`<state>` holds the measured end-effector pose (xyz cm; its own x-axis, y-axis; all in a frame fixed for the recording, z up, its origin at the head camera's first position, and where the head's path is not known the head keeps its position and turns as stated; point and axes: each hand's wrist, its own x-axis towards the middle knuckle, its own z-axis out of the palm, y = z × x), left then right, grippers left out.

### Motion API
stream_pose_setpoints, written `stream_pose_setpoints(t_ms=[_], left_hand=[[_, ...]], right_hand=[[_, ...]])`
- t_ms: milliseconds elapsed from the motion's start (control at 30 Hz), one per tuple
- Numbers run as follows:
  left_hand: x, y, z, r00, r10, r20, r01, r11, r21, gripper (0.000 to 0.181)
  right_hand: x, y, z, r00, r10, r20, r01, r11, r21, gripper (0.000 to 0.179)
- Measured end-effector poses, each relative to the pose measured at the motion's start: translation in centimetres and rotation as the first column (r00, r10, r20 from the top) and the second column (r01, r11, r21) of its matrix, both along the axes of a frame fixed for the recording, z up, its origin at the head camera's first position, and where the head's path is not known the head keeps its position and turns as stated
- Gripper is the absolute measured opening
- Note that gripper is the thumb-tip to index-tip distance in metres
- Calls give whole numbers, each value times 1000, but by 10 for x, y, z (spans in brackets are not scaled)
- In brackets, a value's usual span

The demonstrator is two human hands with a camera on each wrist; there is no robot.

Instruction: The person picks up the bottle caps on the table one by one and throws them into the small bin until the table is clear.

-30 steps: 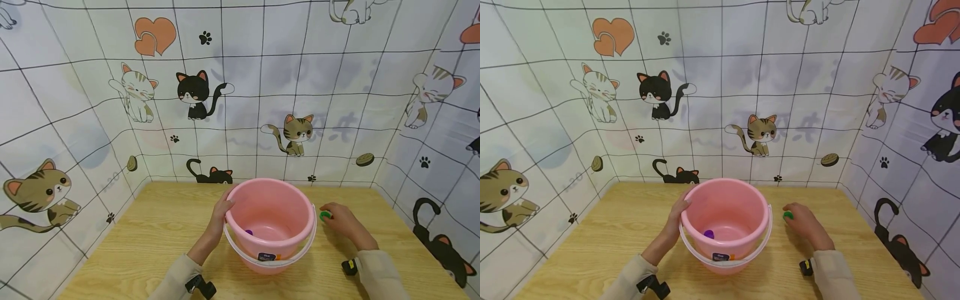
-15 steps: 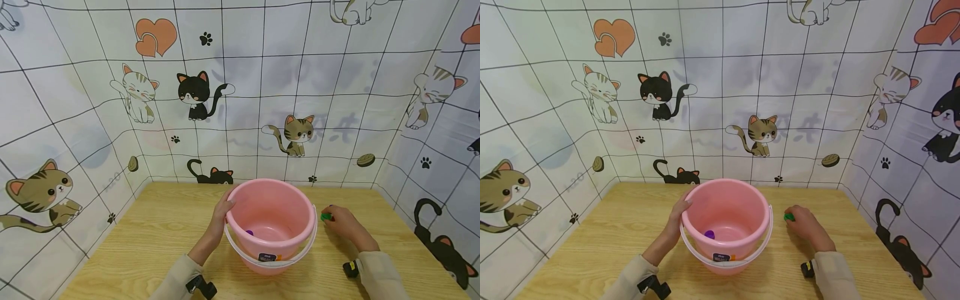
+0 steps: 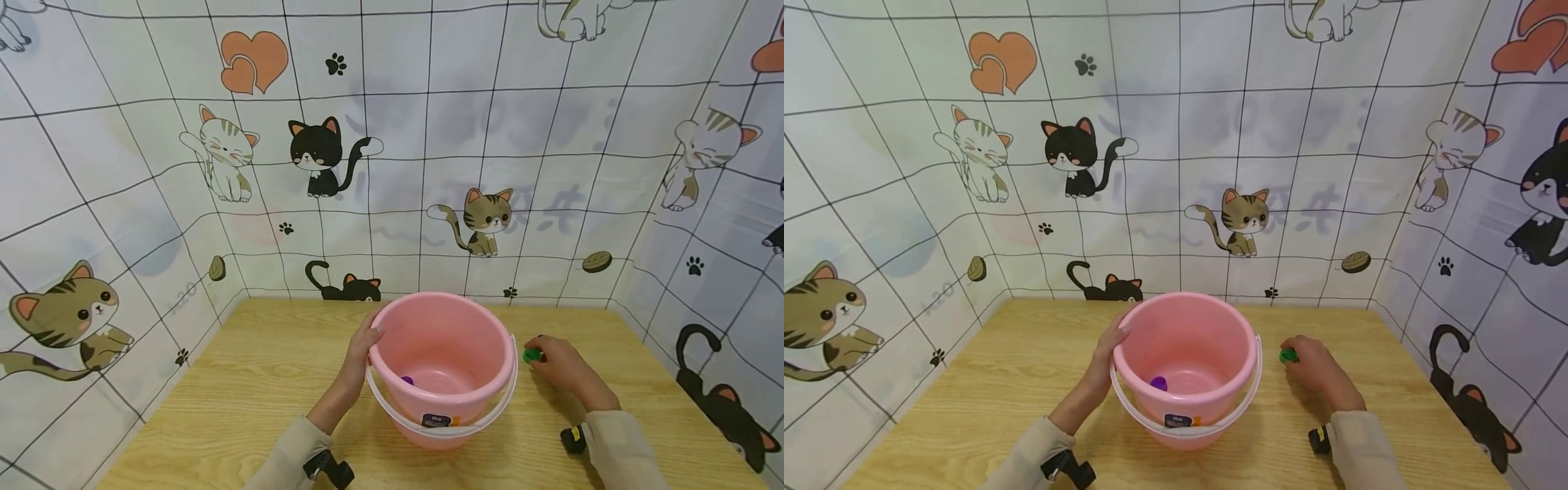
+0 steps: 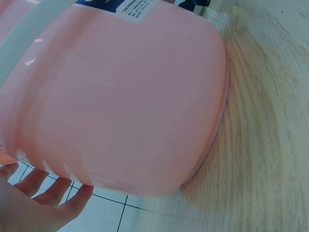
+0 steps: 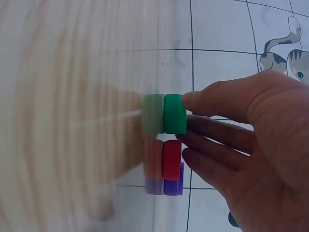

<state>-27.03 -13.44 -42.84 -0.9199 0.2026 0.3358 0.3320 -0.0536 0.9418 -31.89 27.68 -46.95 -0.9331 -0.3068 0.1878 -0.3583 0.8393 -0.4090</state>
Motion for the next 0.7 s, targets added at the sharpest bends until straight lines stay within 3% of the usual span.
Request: stream_pose_setpoints(t_ms=[333, 700], left_hand=[[1, 0, 0, 1000, -2, 6, 2, 1000, 9, 53], [2, 0, 2, 1000, -13, -8, 13, 1000, -3, 52]], right_hand=[[0, -2, 0, 1000, 11, 16, -12, 1000, 10, 30], [2, -7, 5, 998, 61, 17, -61, 998, -13, 19]])
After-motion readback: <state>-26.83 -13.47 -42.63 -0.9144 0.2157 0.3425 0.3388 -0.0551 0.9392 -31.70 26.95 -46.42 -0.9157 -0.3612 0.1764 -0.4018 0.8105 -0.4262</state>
